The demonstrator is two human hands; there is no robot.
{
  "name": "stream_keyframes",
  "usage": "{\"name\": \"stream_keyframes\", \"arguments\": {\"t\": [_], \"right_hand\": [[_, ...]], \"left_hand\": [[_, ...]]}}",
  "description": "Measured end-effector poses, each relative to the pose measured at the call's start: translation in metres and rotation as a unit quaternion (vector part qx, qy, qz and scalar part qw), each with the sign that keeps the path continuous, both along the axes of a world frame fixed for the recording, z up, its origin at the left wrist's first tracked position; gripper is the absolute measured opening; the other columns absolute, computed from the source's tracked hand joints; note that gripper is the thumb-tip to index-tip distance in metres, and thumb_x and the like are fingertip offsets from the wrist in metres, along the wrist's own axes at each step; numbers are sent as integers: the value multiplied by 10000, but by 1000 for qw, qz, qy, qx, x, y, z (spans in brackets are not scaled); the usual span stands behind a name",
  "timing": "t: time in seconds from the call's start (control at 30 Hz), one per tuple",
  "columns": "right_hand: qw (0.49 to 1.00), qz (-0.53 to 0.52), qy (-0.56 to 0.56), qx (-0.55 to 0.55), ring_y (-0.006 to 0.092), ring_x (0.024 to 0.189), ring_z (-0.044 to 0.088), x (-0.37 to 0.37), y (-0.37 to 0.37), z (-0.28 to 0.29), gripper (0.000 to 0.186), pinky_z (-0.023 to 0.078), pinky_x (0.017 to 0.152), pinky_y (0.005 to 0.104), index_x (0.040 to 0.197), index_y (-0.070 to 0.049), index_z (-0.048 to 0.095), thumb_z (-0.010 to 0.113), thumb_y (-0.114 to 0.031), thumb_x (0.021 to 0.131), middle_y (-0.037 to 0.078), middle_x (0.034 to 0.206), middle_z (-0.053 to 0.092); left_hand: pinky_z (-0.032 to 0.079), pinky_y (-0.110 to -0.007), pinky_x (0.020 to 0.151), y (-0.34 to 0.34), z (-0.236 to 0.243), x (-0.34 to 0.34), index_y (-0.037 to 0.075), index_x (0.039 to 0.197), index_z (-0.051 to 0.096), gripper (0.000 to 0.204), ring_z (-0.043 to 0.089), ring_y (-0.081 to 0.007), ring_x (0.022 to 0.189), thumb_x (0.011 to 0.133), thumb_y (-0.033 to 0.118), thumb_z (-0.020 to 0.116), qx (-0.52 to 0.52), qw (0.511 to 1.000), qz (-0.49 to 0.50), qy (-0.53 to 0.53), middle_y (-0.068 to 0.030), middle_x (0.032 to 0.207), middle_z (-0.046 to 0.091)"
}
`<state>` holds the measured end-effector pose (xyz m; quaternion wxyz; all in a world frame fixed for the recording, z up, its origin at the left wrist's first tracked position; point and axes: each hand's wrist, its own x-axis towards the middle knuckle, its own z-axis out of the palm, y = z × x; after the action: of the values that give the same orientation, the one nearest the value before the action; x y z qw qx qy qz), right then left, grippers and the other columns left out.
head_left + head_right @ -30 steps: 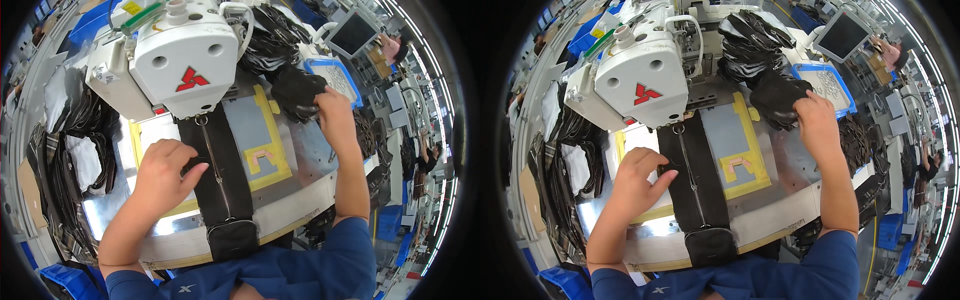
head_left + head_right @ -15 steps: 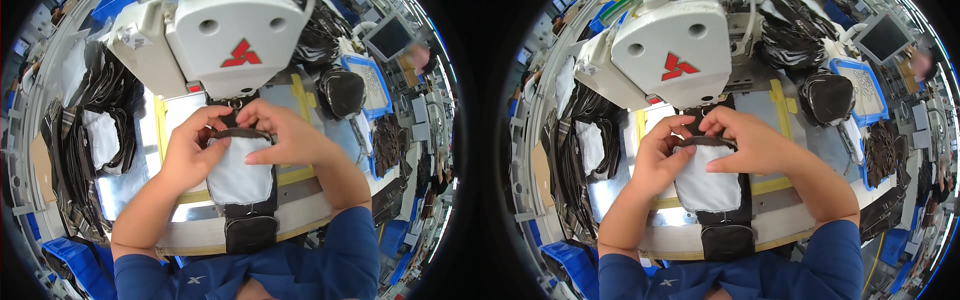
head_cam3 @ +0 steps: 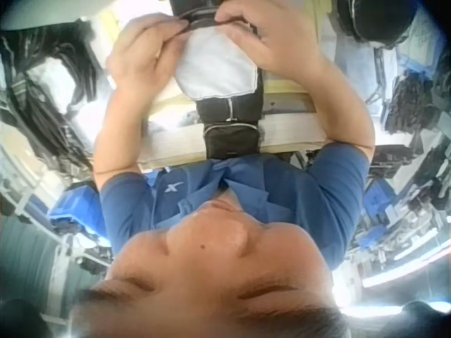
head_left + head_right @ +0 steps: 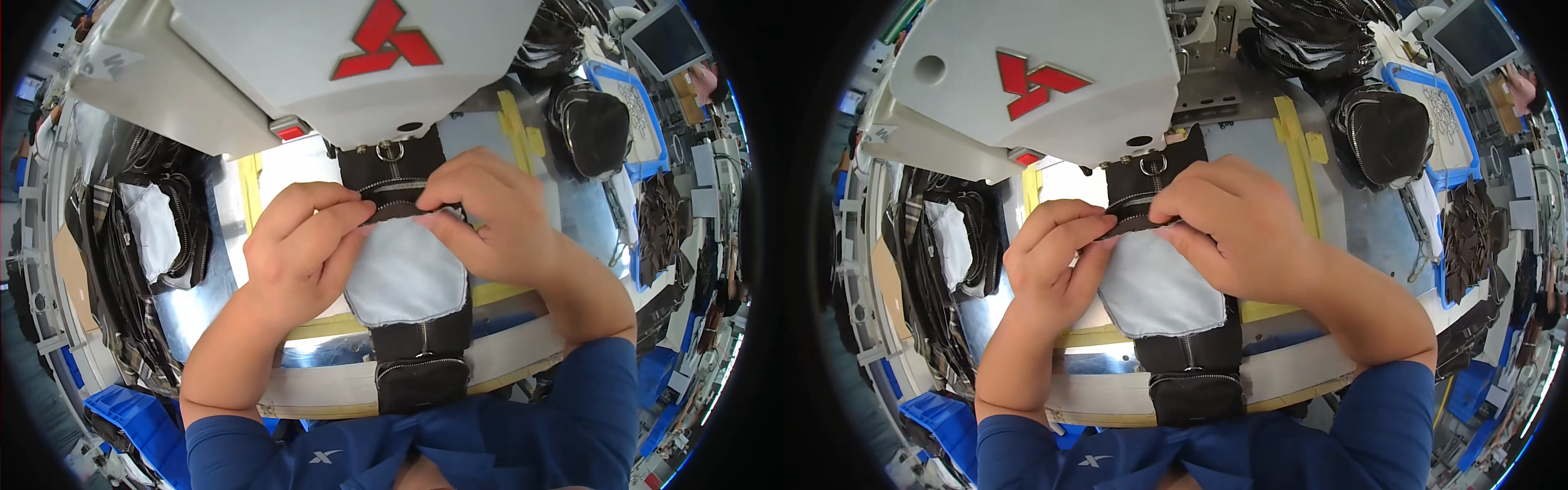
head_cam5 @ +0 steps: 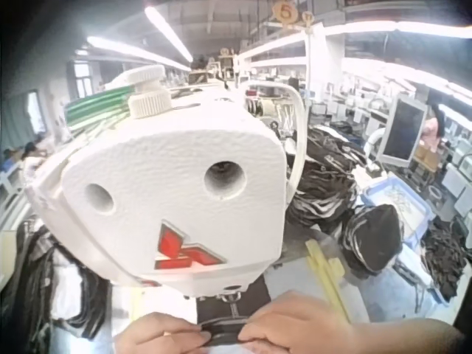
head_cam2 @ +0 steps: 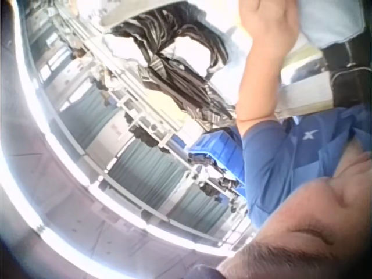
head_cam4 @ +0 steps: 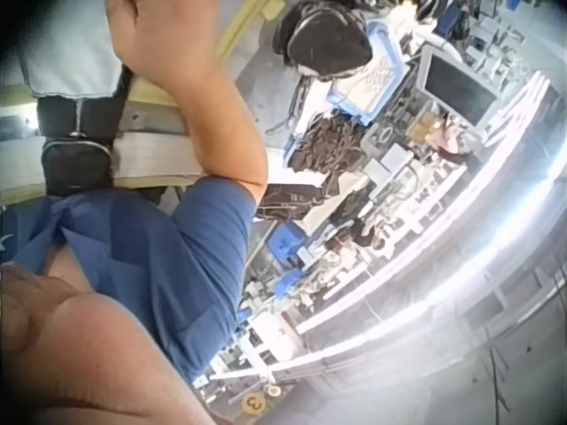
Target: The person operates an industrial sewing machine to stitch zippers onto small fabric bags. They repeatedly align the zipper with the bag opening, feed the material through the machine, and sew along the edge. The person handles multiple bags, flipping them to check the stitching and preparing the next unit.
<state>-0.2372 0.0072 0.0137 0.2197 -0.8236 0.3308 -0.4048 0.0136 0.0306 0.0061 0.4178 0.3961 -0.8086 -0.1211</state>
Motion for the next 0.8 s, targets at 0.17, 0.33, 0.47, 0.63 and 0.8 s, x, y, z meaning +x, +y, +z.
{"name": "stream_keyframes", "arguments": {"t": [0.17,0.33,0.47,0.63,0.8], "right_hand": [[1000,14,9,-9,273,775,649,1,3,-1,189,500,727,393,1000,-105,752,839,-64,837,47,902,711],[1000,24,15,6,260,797,644,1,6,-2,184,486,736,386,1000,-105,749,833,-61,842,42,912,693],[999,32,10,6,259,809,642,4,6,-3,180,488,746,388,991,-99,741,828,-56,840,43,925,688],[999,33,12,14,264,803,642,4,6,-3,179,494,739,396,991,-98,739,826,-59,839,44,919,684],[998,33,4,57,273,806,653,3,5,-4,179,512,728,400,1000,-101,744,823,-70,842,49,922,692]], "left_hand": [[586,-330,742,0,1,-1,-2,1066,788,257,734,-259,891,819,-63,820,86,994,-44,48,-137,1024,753],[561,-322,765,1,3,-3,-10,1071,783,237,725,-252,893,838,-16,825,201,966,-84,135,-136,1002,756],[541,-308,708,3,-1,-4,-4,1050,793,186,712,-223,851,868,11,829,199,969,-73,124,-121,974,758],[511,-294,601,4,-2,-6,4,1028,805,156,695,-186,750,878,27,838,177,976,-62,107,-105,932,766],[536,-305,649,8,4,-7,-15,1031,793,151,713,-211,773,882,-16,816,166,982,-45,71,-129,939,771]]}}
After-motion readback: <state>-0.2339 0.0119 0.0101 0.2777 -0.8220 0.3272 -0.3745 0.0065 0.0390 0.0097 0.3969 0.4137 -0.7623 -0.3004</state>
